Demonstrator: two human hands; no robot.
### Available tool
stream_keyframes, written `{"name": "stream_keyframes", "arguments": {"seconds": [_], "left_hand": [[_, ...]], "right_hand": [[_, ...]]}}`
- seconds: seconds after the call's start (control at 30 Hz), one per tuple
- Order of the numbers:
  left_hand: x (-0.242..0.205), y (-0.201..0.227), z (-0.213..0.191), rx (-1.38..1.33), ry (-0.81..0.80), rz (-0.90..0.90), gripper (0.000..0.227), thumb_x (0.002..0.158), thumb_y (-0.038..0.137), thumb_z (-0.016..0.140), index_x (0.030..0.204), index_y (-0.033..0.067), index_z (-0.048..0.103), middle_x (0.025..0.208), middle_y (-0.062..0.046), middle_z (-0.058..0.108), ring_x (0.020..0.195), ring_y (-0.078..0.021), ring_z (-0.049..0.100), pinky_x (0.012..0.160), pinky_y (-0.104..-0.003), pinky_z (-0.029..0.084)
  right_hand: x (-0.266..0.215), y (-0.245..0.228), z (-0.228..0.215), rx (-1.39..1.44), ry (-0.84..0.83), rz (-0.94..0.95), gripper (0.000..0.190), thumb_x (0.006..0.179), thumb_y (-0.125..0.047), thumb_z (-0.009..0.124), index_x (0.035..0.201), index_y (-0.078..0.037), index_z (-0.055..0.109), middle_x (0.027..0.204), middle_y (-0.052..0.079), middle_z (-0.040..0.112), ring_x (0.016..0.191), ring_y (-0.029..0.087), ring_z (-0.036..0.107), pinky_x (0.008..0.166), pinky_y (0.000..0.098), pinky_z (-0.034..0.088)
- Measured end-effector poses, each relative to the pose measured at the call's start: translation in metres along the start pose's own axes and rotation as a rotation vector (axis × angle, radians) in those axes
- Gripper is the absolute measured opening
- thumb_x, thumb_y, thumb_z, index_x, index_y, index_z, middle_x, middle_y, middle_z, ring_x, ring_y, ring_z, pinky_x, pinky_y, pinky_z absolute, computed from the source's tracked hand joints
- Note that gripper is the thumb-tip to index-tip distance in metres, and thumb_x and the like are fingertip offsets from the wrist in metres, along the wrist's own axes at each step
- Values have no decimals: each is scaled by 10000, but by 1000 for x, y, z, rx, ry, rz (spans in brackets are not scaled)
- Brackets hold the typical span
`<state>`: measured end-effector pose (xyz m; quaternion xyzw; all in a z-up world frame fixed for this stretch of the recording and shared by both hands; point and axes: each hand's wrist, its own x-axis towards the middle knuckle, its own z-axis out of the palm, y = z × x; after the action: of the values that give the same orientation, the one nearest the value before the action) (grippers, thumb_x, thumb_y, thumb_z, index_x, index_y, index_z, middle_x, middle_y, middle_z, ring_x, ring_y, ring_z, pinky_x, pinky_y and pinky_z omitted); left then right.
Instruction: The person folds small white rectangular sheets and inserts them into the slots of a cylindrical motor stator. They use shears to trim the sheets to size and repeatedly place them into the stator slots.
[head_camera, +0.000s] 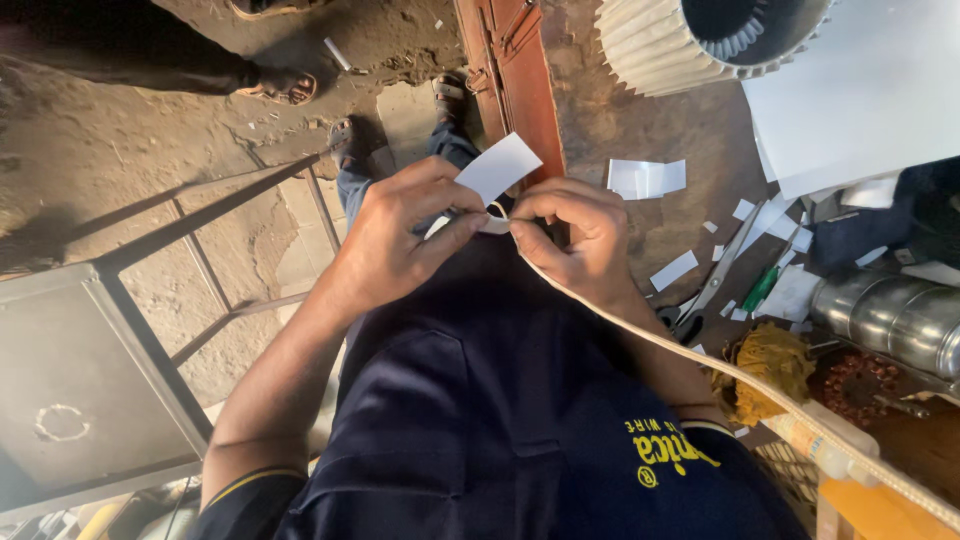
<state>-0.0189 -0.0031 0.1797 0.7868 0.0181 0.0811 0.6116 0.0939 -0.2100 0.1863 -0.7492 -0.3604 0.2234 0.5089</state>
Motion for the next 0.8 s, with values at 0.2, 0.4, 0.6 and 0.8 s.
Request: {"name": "stream_keyframes", "arguments": {"seconds": [0.2,0.4,0.6,0.8], "left_hand": [[-4,2,12,97,52,117,160,888,13,804,1006,25,697,987,-122,642,903,-303,660,793,-390,538],[-3,11,23,211,92,181,181,874,-37,798,1010,3,684,965,-124,614,885,-309,644,783,-406,534],[-5,11,27,272,124,275,222,851,-68,790,1006,-10,643,958,-130,592,854,-310,629,758,-412,531],[-7,9,29,283,141,263,233,858,-83,789,1022,-3,645,980,-132,600,847,-306,627,749,-408,524]], "right_hand": [[5,-1,4,-32,3,-62,113,827,21,724,937,28,700,918,113,715,837,195,705,765,290,537],[11,-2,9,-33,32,-180,139,715,49,691,834,0,639,858,113,691,831,263,695,811,358,533],[10,-2,20,12,144,-225,134,688,55,693,797,-4,642,818,100,687,769,239,667,745,357,493],[0,11,22,50,222,-144,126,693,94,628,798,26,618,808,118,661,767,234,652,734,318,503]]}}
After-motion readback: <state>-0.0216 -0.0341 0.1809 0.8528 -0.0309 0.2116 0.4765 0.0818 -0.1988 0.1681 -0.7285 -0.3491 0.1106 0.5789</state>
